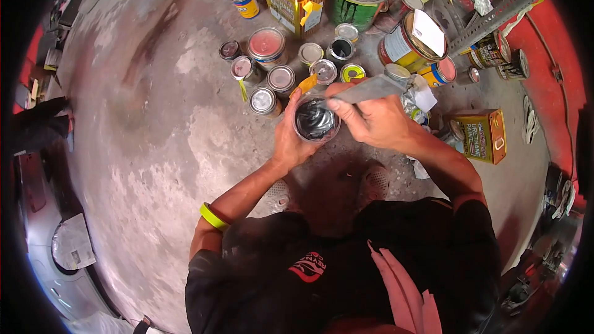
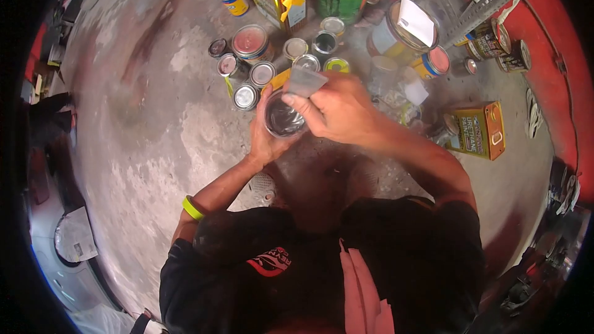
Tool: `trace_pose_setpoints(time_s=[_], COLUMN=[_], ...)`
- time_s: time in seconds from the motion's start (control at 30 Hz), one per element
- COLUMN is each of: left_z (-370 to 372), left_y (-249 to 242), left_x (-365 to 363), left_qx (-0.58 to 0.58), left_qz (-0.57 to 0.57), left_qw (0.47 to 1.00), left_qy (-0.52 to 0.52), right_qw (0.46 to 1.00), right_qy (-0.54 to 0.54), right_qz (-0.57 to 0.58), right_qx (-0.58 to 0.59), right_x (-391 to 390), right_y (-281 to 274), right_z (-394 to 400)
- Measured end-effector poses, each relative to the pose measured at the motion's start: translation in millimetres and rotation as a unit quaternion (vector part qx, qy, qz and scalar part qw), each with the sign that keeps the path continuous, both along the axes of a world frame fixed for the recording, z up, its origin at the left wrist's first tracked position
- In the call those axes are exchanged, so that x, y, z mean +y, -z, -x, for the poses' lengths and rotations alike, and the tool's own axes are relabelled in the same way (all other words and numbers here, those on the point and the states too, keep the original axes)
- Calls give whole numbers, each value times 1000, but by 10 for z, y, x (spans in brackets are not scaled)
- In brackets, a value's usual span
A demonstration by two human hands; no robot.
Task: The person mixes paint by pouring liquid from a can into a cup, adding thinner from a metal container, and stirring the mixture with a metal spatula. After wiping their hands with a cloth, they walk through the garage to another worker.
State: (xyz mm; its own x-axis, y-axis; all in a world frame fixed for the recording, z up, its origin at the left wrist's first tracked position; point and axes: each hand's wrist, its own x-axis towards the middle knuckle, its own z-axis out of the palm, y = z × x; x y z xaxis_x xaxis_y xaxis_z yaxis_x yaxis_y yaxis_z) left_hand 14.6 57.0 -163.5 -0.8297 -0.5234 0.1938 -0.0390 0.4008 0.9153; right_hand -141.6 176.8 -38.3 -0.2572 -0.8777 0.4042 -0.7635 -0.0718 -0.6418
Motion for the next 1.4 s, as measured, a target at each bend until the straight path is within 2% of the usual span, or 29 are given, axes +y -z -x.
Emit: trace_pose_setpoints(time_s=[0.07, 0.27, 0.33, 0.4, 0.5, 0.57, 0.7, 0.8, 0.9, 1.0, 1.1, 1.2, 1.3, 1.4], left_z=[8, 28, 27, 19, 0, -17, -5, -13, -30, -32, -21, -18, -40, -26], left_y=[-90, -35, -75, -83, -43, -29, -8, 39, 42, 23, 11, 35, 112, 109], left_x=[-1, -31, -29, -26, -29, -33, -11, -23, -49, -37, -8, -24, -51, -56], left_qx=[-58, -2, -2, -2, 17, -37, -39, -23, -26, -29, -53, -34, -37, -27], left_qz=[-33, -30, -26, -21, -23, -33, -31, -53, -48, -25, -16, -28, -34, -59], left_qw=[998, 999, 1000, 1000, 1000, 999, 999, 998, 998, 999, 998, 999, 999, 998], left_qy=[3, -12, -8, -4, -7, 13, 17, 8, 14, 18, 11, 17, 13, 16], right_qw=[999, 997, 997, 997, 995, 993, 998, 998, 995, 994, 997, 998, 995, 997], right_qy=[24, 56, 10, -27, -55, -41, -6, -26, -50, -17, 3, -32, -36, -25], right_qz=[-1, 47, 42, 47, -5, -108, -58, -23, -50, -98, -63, -43, -88, -67], right_qx=[28, 25, -69, -60, -80, 37, -12, -54, -68, -46, -50, -44, -45, -36], right_x=[32, -20, -42, -55, -13, -8, -71, -78, -46, -42, -89, -59, -20, -33], right_y=[-19, 18, 24, -10, -78, -101, 78, 193, 260, 214, 206, 275, 225, 204], right_z=[31, -33, -94, -80, -57, 18, 46, -2, -32, 38, 31, 23, 77, 42])
